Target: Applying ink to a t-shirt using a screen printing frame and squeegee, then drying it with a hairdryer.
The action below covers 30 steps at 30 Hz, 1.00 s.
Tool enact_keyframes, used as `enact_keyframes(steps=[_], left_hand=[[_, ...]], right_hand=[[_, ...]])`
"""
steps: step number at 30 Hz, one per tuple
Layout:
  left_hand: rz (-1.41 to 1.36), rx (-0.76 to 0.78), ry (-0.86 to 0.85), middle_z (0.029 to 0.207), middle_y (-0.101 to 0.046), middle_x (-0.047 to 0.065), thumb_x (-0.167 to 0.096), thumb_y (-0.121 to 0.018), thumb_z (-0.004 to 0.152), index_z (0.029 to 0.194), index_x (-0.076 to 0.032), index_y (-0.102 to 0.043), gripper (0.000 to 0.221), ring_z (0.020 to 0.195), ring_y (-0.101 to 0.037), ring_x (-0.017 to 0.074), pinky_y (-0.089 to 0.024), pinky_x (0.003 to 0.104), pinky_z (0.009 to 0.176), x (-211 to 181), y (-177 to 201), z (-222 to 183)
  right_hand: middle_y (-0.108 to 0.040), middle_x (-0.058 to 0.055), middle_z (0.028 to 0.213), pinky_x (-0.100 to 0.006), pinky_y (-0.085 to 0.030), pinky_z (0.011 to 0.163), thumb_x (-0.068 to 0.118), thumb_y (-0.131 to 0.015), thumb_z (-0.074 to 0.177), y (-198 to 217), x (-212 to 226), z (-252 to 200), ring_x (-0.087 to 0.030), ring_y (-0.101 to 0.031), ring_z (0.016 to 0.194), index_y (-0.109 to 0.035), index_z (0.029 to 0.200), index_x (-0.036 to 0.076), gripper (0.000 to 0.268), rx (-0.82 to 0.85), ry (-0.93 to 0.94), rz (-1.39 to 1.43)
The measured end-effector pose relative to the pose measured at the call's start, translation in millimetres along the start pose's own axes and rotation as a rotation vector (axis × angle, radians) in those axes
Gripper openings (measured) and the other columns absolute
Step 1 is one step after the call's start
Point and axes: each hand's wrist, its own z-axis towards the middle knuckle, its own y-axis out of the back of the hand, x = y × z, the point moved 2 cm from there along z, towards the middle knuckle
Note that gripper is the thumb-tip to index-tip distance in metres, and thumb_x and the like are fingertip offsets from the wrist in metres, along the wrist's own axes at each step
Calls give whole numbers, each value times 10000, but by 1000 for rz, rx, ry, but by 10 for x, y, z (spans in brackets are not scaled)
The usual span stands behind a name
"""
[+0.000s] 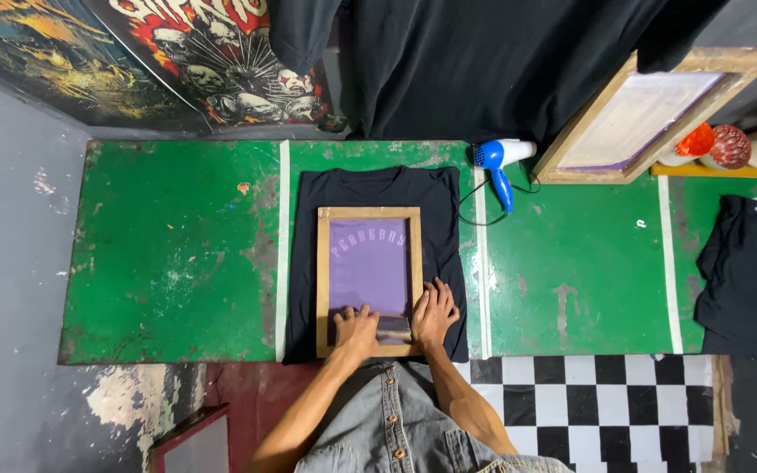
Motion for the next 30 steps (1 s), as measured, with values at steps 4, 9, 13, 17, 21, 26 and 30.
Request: enact_keyframes(steps=[4, 9, 13, 17, 21, 26, 30], left_hand=[[-14, 249, 44, 1323, -610, 100, -267, -632, 818, 1187, -187, -724, 389, 1226, -556, 473, -422, 670, 929, 203, 43, 596], [-129, 273, 133, 1397, -636, 177, -241, -636, 822, 1292, -86, -667, 495, 1305, -578, 453, -510, 657, 967, 472, 364, 1477], [-35, 106, 175, 1303, -704, 91, -273, -640, 813, 1256, -157, -709, 462, 1227, -651, 397, -540, 606, 905, 314, 1584, 1419], [-70, -68, 227, 1397, -645, 92, -202, -590, 860, 1393, -171, -599, 534, 1297, -550, 421, -430, 643, 963, 279, 1484, 1596], [24, -178, 251, 1473, -556, 90, -196, -636, 899, 1474, -133, -482, 598, 1332, -437, 410, -366, 646, 1004, 48, 1304, 1138], [177, -211, 141, 1346, -609, 63, -228, -732, 843, 1418, -146, -539, 612, 1257, -481, 372, -415, 597, 979, -99, 711, 257], [169, -63, 113, 1375, -518, 129, -242, -754, 825, 1440, -127, -455, 694, 1261, -425, 438, -400, 647, 946, -183, 163, -232]], right_hand=[[-512, 78, 1404, -443, -230, 1084, 325, -323, 1141, -9, -6, 17, -159, -395, 1418, -581, 1232, 310, 274, -34, 6, -18], [-537, 55, 1381, -439, -253, 1078, 302, -324, 1142, 48, 61, 29, -172, -418, 1401, -597, 1232, 304, 287, -44, 13, -49], [-496, 90, 1423, -443, -238, 1083, 342, -301, 1137, -6, -26, 23, -157, -385, 1426, -575, 1245, 323, 295, -22, 21, -15], [-495, 87, 1419, -444, -244, 1069, 325, -307, 1133, 8, -12, 26, -154, -376, 1430, -568, 1250, 333, 286, -3, 23, -33], [-467, 82, 1450, -460, -247, 1066, 324, -304, 1128, 43, -24, 36, -171, -365, 1433, -561, 1263, 320, 290, 52, 23, 1], [-448, 80, 1468, -463, -242, 1076, 331, -306, 1119, 16, -56, 30, -169, -346, 1445, -546, 1285, 329, 291, 93, 0, 1], [-451, 89, 1465, -454, -238, 1075, 324, -313, 1119, -21, -52, 32, -157, -344, 1441, -547, 1278, 340, 283, 90, -21, 0]])
